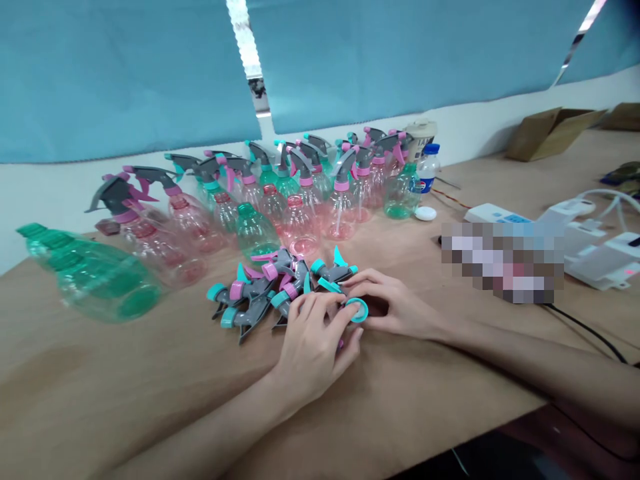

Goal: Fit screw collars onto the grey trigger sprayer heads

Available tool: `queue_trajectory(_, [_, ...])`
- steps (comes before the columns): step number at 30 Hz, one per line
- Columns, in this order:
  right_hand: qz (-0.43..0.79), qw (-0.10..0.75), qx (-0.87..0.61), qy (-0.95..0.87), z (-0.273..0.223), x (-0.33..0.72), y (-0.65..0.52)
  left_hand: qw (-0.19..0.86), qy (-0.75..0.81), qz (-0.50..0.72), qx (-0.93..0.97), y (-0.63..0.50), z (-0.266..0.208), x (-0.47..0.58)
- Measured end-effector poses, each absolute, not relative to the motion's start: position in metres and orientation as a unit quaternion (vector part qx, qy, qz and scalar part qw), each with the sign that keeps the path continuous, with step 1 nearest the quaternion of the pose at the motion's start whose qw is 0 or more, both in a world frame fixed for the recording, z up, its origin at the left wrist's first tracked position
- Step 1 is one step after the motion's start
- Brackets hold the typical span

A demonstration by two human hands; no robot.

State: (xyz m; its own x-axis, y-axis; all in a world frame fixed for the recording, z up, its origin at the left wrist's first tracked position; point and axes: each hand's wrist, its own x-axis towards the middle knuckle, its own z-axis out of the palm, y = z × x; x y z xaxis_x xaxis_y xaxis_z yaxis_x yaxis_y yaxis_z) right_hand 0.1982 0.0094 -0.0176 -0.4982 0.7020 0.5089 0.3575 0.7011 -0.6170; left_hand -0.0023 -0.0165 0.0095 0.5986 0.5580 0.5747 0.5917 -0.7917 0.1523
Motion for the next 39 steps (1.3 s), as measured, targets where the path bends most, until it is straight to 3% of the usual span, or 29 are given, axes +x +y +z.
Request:
queue_trajectory(11, [0.229,0.343,-0.298,-0.861,-0.0136,0.2011,0.0078,0.039,-0.355,-0.301,-0.884,-0.0167,0.0075,-0.0006])
queue_trajectory(22, [0.196,0.391,-0.329,-0.837,-0.0140,0.2020,0.0062,0.050,-0.328,-0.298,-0.895,-0.0166,0.0075,-0.0013])
queue_trajectory(39, [0.186,0.385,-0.296,-0.854,-0.0118,0.1959,0.0013,0.034,-0.331,-0.301,-0.893,-0.0164,0.0085,0.0005])
